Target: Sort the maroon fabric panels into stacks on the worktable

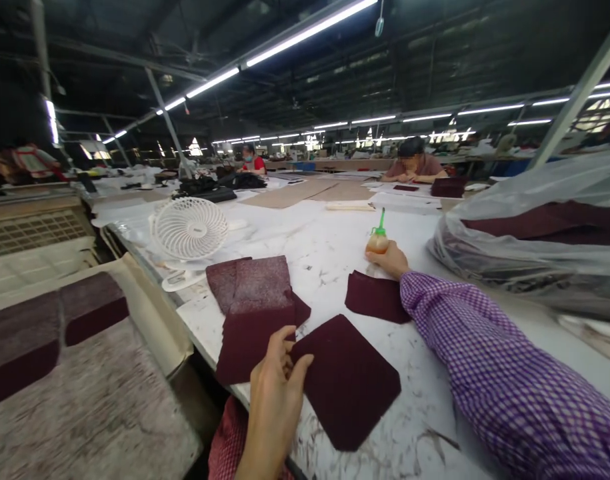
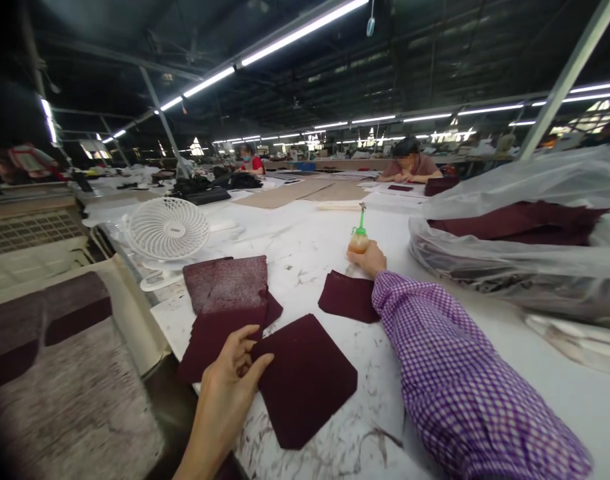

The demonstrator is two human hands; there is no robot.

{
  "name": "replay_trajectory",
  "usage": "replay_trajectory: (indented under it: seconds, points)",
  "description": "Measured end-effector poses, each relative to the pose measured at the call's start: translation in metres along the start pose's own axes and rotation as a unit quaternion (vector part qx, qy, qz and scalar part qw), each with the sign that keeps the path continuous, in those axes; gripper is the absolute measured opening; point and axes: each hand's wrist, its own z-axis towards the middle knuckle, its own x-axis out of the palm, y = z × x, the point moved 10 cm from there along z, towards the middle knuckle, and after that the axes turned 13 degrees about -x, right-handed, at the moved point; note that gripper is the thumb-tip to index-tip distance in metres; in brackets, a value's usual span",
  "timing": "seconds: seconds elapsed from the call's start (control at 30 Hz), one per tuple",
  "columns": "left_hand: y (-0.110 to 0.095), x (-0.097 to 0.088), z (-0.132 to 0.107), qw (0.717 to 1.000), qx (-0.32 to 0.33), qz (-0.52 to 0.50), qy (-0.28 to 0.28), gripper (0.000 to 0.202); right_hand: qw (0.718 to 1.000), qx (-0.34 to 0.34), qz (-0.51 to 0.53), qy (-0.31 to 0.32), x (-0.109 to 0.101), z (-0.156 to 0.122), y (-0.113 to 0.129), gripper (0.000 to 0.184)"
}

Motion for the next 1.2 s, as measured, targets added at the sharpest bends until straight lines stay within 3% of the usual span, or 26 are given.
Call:
replay_trajectory:
  seconds: [0.13,0.27,0.37,0.47,0.57,0.7,0.83,0.97,1.1,1.2]
  points:
    - [0.003,-0.002,0.000,0.999,-0.016,-0.049,0.011,0.034,0.996,-0.030,0.068,-0.045,-0.018,0.000,0.018,0.067]
    - [0.002,-0.003,-0.002,0.994,-0.016,-0.104,0.022,0.023,0.982,-0.092,0.166,-0.012,-0.030,-0.001,0.059,0.066]
    - [0.006,-0.002,-0.001,0.992,-0.027,-0.123,0.027,0.020,0.961,-0.126,0.240,0.060,-0.031,-0.021,0.099,0.057]
    - [0.008,0.001,0.000,0.987,-0.036,-0.152,0.037,0.020,0.921,-0.141,0.322,0.167,-0.030,-0.059,0.143,0.048]
    - [0.007,0.005,0.001,0.983,-0.037,-0.174,0.046,0.019,0.895,-0.116,0.357,0.240,-0.037,-0.101,0.170,0.046]
    - [0.008,0.009,0.004,0.978,-0.053,-0.192,0.060,0.017,0.847,-0.067,0.430,0.304,-0.046,-0.146,0.185,0.048]
    - [0.008,0.010,0.007,0.980,-0.077,-0.171,0.060,0.016,0.809,-0.048,0.498,0.309,-0.055,-0.177,0.194,0.049]
    - [0.002,0.027,0.000,0.978,-0.105,-0.130,0.121,0.013,0.773,-0.060,0.542,0.324,-0.058,-0.204,0.204,0.048]
    - [-0.014,0.026,-0.009,0.992,-0.066,-0.062,0.088,0.005,0.731,-0.055,0.568,0.375,-0.037,-0.233,0.202,0.045]
    - [-0.023,0.019,-0.012,0.997,-0.022,-0.053,0.059,0.005,0.740,-0.040,0.563,0.367,-0.016,-0.241,0.187,0.041]
